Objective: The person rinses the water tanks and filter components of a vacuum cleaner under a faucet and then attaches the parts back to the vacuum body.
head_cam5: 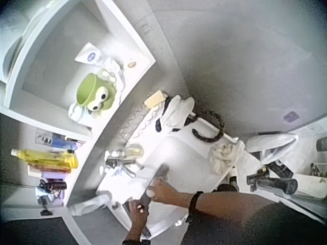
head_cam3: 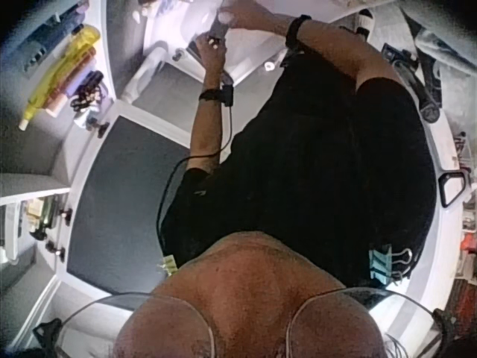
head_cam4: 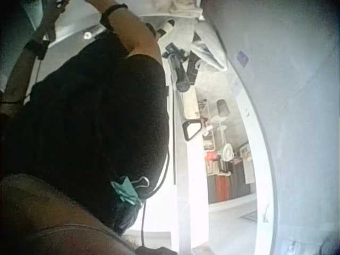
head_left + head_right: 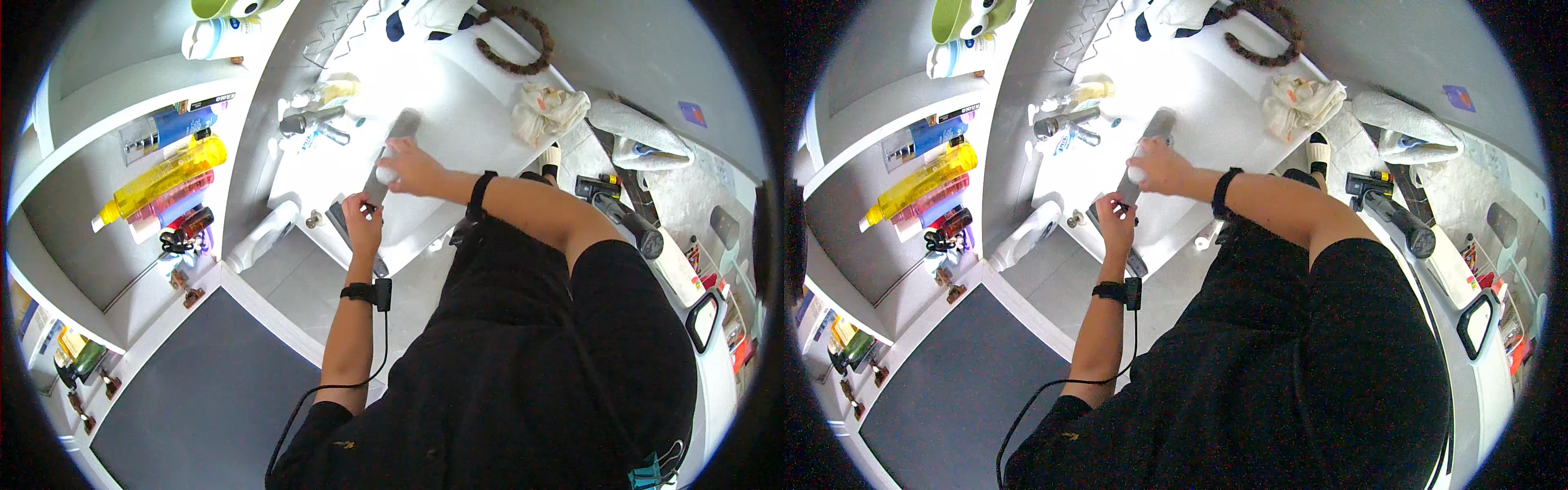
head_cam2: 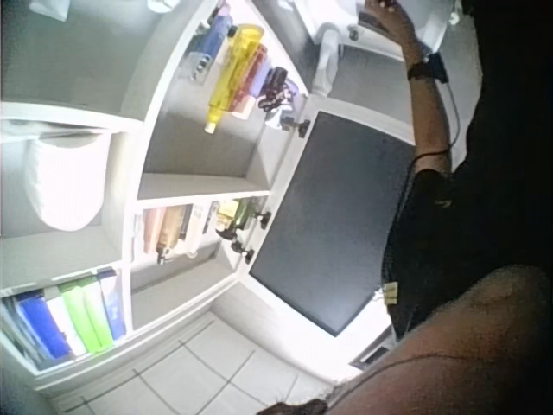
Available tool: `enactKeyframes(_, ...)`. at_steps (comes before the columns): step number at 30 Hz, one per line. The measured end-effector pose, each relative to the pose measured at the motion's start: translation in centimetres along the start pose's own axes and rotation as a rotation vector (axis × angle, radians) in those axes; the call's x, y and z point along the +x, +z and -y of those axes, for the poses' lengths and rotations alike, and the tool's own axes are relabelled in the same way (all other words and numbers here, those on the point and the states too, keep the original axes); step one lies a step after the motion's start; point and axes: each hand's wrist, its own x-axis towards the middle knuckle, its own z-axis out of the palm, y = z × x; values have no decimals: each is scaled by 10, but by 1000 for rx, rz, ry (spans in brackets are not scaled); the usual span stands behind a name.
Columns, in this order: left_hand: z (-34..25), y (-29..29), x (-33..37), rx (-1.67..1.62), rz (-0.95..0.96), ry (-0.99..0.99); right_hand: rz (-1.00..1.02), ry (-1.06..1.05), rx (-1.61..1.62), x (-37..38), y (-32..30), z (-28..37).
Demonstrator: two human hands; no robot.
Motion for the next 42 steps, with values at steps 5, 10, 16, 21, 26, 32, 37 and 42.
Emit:
enactKeyframes(5, 7, 3, 13, -388, 22, -177, -268, 336, -139, 20, -24, -80)
enactKeyframes(10, 11, -5, 15, -775, 105, -496, -200, -133, -54, -5, 10, -16)
enactKeyframes(16, 8, 8, 18, -1142, 154, -720, -223, 17, -67, 14, -14, -42)
enactKeyframes(21, 17, 9, 28, -1224, 215, -808, -274, 269, -101, 26, -22, -62)
enactKeyframes(26, 38, 2, 18, -1333, 233, -1010, 37, -307, -118, -9, 6, 1)
enactKeyframes(32, 31, -4, 23, -1472, 206, -1209, -220, 214, -217, 22, -27, -75)
enactKeyframes(37, 36, -6, 28, -1419, 194, -1219, 50, -280, -104, -13, -1, 11)
enactKeyframes(42, 29, -6, 38, -1554, 230, -1243, -173, -134, -140, 12, -15, -33)
